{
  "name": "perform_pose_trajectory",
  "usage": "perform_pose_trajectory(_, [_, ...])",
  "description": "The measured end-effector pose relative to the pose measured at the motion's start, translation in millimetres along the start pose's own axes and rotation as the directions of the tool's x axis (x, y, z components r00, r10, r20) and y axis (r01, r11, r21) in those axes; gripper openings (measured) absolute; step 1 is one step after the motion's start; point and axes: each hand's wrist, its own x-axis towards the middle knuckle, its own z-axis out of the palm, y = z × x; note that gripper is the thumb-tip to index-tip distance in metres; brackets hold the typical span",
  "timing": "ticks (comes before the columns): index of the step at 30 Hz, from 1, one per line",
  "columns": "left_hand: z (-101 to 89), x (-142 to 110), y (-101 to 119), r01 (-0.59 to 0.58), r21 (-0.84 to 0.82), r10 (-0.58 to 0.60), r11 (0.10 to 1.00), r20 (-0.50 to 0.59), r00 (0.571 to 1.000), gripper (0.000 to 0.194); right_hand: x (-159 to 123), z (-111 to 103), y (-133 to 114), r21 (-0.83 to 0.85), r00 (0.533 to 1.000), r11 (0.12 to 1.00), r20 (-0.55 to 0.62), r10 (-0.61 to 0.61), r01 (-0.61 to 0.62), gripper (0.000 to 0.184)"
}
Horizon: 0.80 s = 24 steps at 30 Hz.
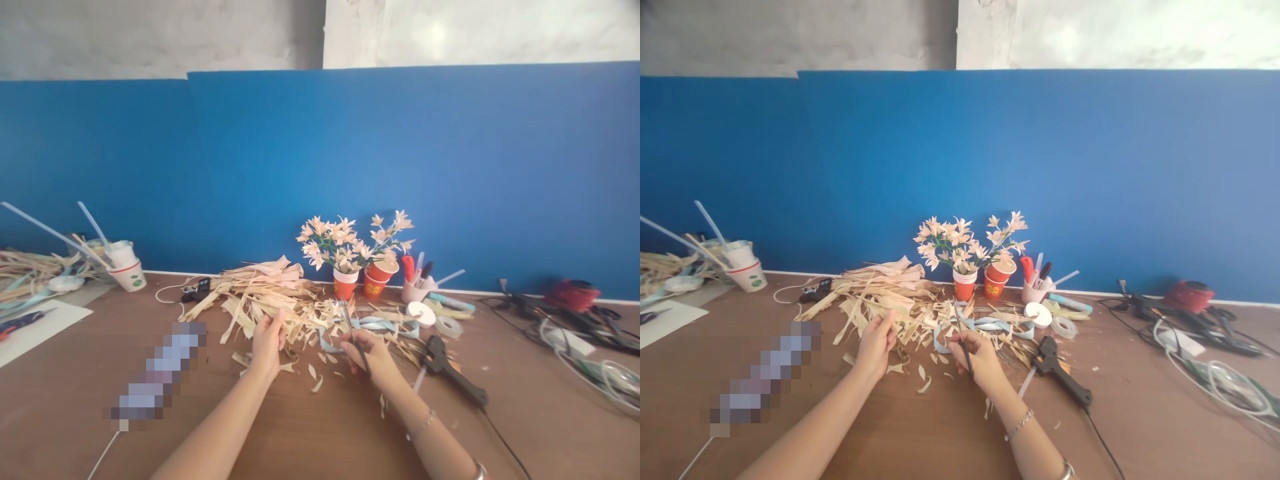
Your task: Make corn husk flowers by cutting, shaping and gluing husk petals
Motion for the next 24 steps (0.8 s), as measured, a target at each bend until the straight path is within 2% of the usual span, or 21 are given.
perform_pose_trajectory(8, [1.0, -0.3, 1.4, 0.023, 0.0, -0.023, 1.0, -0.018, 1.0, 0.036, 1.1, 0.4, 4.5, 0.02, 1.0, 1.0, 0.009, 0.0, 0.0, 0.037])
perform_pose_trajectory(11, [3.6, -3.1, 4.2, 0.056, -0.03, -0.057, 0.998, -0.033, 0.998, 0.035, -0.7, 0.5, 3.2, -0.008, 0.998, 1.0, 0.062, -0.004, 0.004, 0.036])
perform_pose_trajectory(13, [5.1, -5.6, 5.5, 0.055, -0.025, -0.056, 0.998, -0.036, 0.998, 0.035, -3.4, -0.2, 1.7, -0.041, 0.99, 0.999, 0.142, 0.003, 0.003, 0.033])
perform_pose_trajectory(18, [5.7, -9.3, 4.1, -0.039, 0.038, 0.04, 0.999, -0.019, 0.999, 0.035, -12.5, -5.3, -2.2, -0.053, 0.918, 0.999, 0.396, 0.011, 0.011, 0.03])
perform_pose_trajectory(24, [5.8, -9.9, -0.3, -0.02, 0.039, 0.02, 0.999, -0.008, 1.0, 0.037, -14.8, -6.9, 0.3, -0.035, 0.809, 0.998, 0.584, 0.065, -0.055, 0.033])
